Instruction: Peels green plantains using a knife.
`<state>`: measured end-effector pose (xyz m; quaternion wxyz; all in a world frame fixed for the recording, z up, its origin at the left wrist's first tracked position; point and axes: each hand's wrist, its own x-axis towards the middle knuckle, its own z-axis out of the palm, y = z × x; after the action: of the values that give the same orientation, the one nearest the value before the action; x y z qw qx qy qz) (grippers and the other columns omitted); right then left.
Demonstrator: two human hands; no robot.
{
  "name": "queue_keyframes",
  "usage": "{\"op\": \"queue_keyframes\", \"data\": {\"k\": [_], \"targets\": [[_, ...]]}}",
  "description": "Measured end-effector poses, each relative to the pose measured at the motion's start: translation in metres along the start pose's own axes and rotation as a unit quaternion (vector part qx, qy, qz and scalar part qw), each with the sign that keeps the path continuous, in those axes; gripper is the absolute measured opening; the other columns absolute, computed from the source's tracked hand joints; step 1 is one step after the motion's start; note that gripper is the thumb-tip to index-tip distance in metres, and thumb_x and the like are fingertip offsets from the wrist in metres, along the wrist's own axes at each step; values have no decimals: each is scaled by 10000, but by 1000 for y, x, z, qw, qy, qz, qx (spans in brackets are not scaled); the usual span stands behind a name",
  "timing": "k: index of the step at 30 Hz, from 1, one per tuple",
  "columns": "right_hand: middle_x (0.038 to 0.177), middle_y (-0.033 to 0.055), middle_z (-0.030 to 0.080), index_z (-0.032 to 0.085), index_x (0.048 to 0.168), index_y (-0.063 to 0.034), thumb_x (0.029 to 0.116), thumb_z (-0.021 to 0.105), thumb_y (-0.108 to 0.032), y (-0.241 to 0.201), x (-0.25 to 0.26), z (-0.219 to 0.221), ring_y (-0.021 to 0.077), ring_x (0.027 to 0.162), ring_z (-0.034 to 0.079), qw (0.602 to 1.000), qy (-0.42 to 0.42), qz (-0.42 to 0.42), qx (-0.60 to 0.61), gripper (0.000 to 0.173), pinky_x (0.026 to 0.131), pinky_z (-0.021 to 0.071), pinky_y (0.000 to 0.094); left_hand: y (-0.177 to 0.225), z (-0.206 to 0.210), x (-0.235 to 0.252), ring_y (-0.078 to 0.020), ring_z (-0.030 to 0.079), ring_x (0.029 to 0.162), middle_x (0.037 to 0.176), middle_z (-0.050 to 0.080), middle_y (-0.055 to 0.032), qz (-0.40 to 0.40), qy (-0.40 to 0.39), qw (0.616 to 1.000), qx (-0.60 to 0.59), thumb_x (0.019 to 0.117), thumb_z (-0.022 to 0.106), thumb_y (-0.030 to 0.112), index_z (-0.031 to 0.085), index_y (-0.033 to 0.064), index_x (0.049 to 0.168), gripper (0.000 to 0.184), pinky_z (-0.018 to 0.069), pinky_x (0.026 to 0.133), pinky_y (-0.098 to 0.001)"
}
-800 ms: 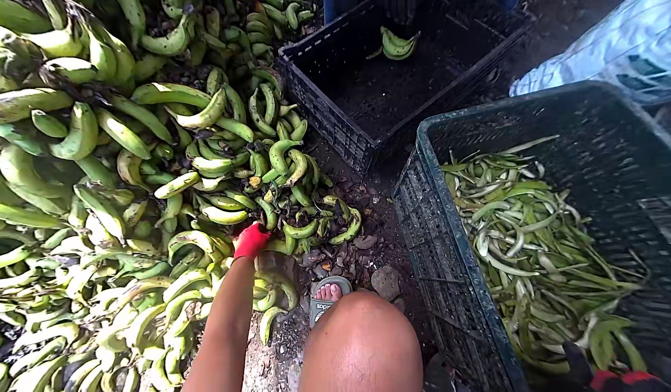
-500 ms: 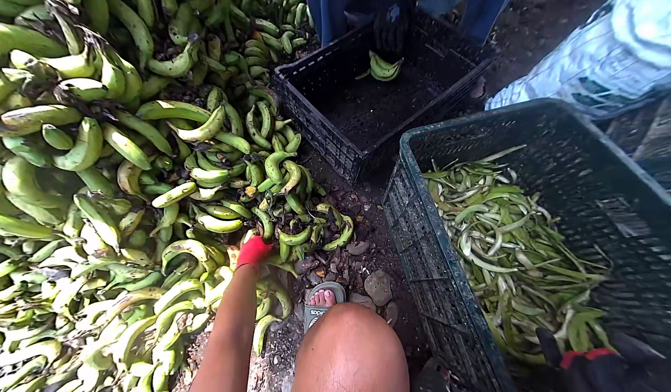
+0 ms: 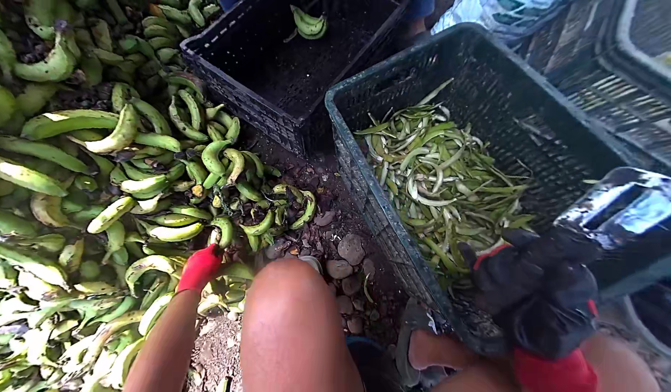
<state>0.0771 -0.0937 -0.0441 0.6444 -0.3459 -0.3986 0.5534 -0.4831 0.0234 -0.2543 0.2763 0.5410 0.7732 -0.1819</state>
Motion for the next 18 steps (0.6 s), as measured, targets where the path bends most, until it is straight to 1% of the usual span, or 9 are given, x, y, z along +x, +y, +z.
{"op": "queue_keyframes", "data": {"k": [1,4,5,8,11,12,14,16,18], "targets": [[819,-65,700,659,1302,-207,1034,522,-499,-2,0,2,85,744,687,1000,2,3,-2,419,839,607,332,-5,-11,-9,-461,567,1270,1295,631,-274,8,6,1000,20,1040,524,298,606,47,1336,396,418,1049,-665],[806,-43,699,624,1338,-201,1035,487,-553,-2,-4,1,108,743,697,1000,-3,12,16,484,825,617,360,-8,-62,-45,-511,547,1266,1282,612,-325,27,63,996,51,1049,522,263,604,-3,1318,387,403,1043,-697],[804,-38,698,624,1337,-202,1032,480,-567,-3,-6,0,104,728,694,1000,-2,14,23,497,783,622,335,-1,-83,-58,-525,529,1279,1299,597,-338,27,79,995,57,1052,516,262,596,-4,1330,393,390,1044,-711],[800,-30,695,640,1331,-182,1033,480,-558,-12,-10,-5,99,707,688,998,9,-8,59,505,749,623,311,40,-150,-97,-567,510,1274,1297,580,-366,55,146,986,66,1067,497,286,571,1,1361,416,379,1024,-740],[767,-30,671,629,1328,-166,1050,469,-521,-35,-18,-22,115,691,672,995,7,-65,77,478,810,617,380,113,-208,-150,-606,549,1170,1185,605,-394,117,230,965,39,1044,560,188,587,-16,1319,344,389,936,-789],[775,-32,665,624,1326,-171,1048,476,-524,-42,-21,-31,116,697,669,993,7,-87,77,472,809,614,378,140,-221,-168,-604,580,1105,1129,624,-382,150,265,952,27,1037,573,169,598,-10,1286,307,410,889,-795],[787,-33,692,636,1316,-175,1052,479,-514,-53,-28,-46,102,686,685,989,27,-134,64,458,761,630,341,195,-236,-207,-599,597,1031,1095,627,-365,233,315,920,-11,1044,552,155,584,-12,1280,291,420,833,-800],[786,-47,693,649,1300,-198,1065,457,-496,-61,-33,-57,89,684,677,982,55,-173,54,425,745,622,321,253,-238,-242,-560,621,957,1048,630,-335,309,334,890,-32,1053,522,159,576,-6,1233,251,455,775,-760],[810,-44,714,653,1299,-199,1069,464,-474,-66,-38,-64,80,682,685,972,80,-210,61,405,694,618,280,316,-232,-269,-531,624,1038,1085,645,-332,360,307,880,-49,1034,533,90,603,-37,1240,253,446,878,-720]]}}
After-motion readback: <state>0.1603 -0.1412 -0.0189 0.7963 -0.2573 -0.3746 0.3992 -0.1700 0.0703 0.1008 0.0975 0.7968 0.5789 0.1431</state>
